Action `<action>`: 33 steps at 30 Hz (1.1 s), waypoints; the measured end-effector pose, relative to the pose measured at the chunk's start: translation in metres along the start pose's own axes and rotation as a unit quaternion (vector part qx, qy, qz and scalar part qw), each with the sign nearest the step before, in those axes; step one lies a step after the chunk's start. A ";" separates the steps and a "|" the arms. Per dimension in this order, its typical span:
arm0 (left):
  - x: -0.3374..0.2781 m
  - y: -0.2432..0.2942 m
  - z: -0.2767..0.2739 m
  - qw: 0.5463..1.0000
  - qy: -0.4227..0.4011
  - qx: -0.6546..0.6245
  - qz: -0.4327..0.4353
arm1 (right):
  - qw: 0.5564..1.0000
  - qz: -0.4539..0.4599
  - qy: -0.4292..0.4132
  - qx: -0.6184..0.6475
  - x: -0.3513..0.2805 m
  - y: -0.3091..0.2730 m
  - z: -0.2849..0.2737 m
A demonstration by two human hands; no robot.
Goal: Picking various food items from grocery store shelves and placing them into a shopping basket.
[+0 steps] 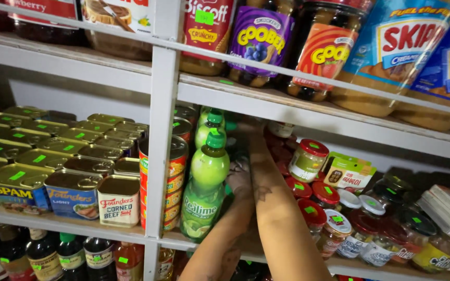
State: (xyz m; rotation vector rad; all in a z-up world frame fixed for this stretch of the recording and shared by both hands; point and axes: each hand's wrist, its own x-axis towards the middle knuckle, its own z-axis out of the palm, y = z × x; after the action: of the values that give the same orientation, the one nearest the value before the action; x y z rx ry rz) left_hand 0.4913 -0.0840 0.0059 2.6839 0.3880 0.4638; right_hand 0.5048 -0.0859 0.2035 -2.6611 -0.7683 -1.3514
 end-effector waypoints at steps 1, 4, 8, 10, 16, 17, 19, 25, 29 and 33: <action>0.005 -0.001 0.007 1.000 -0.001 0.000 -0.002 | 1.000 -0.006 0.015 -0.011 -0.002 -0.006 -0.004; 0.004 -0.001 0.009 0.997 0.038 0.061 0.011 | 0.997 -0.023 0.055 -0.044 -0.013 -0.015 -0.014; -0.021 0.001 -0.048 0.997 -0.017 0.072 0.037 | 0.987 -0.042 0.121 -0.095 -0.012 -0.001 -0.005; -0.028 0.001 -0.065 0.994 -0.036 0.092 0.051 | 0.979 -0.055 0.157 -0.120 -0.003 0.009 0.007; -0.021 0.002 -0.049 0.998 -0.044 0.032 0.040 | 0.943 -0.086 0.257 -0.191 -0.015 0.064 0.084; -0.024 0.002 -0.055 0.997 -0.047 0.043 0.035 | 0.936 -0.091 0.273 -0.201 -0.018 0.081 0.115; -0.030 0.002 -0.065 0.997 -0.050 0.055 0.032 | 0.929 -0.095 0.288 -0.213 -0.005 0.095 0.160; -0.026 0.002 -0.062 0.995 -0.067 0.069 0.036 | 0.996 -0.034 -0.004 -0.078 -0.011 0.027 0.043; -0.019 -0.001 -0.046 0.996 -0.011 0.067 0.052 | 0.998 -0.001 -0.056 -0.042 -0.006 0.011 0.013; -0.021 0.001 -0.050 0.998 -0.046 0.022 0.036 | 0.987 0.012 -0.158 -0.033 -0.011 0.017 0.001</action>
State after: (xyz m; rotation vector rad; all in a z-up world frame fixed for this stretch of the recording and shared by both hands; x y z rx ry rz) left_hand 0.4536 -0.0754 0.0444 2.7575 0.2783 0.3534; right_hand 0.5081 -0.1053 0.1975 -2.9685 -0.7238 -0.9761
